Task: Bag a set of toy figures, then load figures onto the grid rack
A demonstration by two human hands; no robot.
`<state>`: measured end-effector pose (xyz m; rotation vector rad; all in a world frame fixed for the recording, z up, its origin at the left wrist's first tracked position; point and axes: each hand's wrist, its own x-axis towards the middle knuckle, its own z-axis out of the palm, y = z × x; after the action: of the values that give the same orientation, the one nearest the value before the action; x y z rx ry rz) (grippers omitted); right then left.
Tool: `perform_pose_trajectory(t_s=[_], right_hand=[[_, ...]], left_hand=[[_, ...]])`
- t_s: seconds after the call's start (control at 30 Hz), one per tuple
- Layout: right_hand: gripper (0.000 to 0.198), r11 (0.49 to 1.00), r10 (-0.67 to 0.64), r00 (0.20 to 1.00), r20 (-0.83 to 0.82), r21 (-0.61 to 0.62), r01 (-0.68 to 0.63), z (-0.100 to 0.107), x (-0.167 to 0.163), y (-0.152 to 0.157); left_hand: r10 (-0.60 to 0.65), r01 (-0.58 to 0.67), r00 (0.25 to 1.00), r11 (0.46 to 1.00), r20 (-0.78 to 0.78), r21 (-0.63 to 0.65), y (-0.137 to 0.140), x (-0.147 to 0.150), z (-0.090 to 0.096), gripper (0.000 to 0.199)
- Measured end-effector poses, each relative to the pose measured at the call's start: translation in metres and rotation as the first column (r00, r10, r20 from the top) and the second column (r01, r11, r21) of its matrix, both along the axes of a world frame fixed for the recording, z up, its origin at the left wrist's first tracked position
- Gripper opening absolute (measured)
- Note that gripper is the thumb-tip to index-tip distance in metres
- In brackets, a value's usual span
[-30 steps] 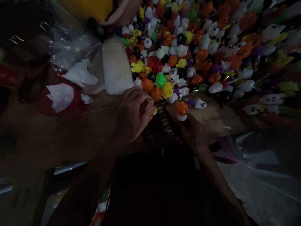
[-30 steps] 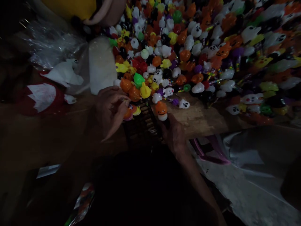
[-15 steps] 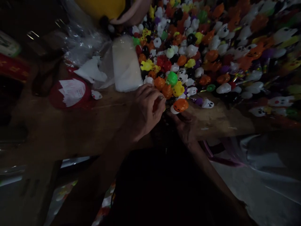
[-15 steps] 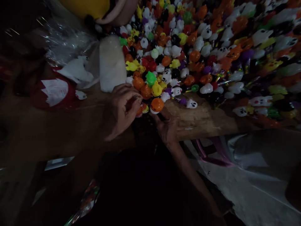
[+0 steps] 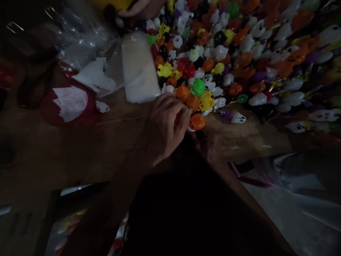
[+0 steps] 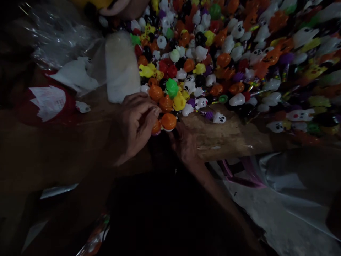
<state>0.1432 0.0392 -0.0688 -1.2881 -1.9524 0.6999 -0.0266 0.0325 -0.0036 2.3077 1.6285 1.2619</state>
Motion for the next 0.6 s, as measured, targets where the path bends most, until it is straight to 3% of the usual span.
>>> perform_pose_trajectory(t_s=[0.23, 0.37, 0.47, 0.6], right_hand=[[0.013, 0.995, 0.100, 0.994, -0.033, 0.019, -0.100, -0.004, 0.003, 0.007], [0.015, 0.985, 0.137, 0.986, -0.095, 0.119, -0.125, -0.011, 0.003, 0.007], [0.015, 0.982, 0.148, 0.986, -0.081, 0.133, -0.137, -0.013, 0.003, 0.008], [0.013, 0.971, 0.210, 0.972, -0.103, 0.135, -0.195, -0.011, 0.005, 0.010]], left_hand=[[-0.036, 0.036, 0.999, 0.994, 0.004, -0.102, -0.002, -0.002, 0.011, 0.031], [-0.032, 0.032, 0.999, 0.999, 0.011, -0.016, -0.001, -0.009, 0.015, 0.038], [-0.036, 0.038, 0.997, 0.999, -0.062, 0.022, 0.001, -0.011, 0.019, 0.036], [-0.036, 0.014, 0.975, 0.995, -0.221, -0.098, -0.003, -0.003, 0.019, 0.043]])
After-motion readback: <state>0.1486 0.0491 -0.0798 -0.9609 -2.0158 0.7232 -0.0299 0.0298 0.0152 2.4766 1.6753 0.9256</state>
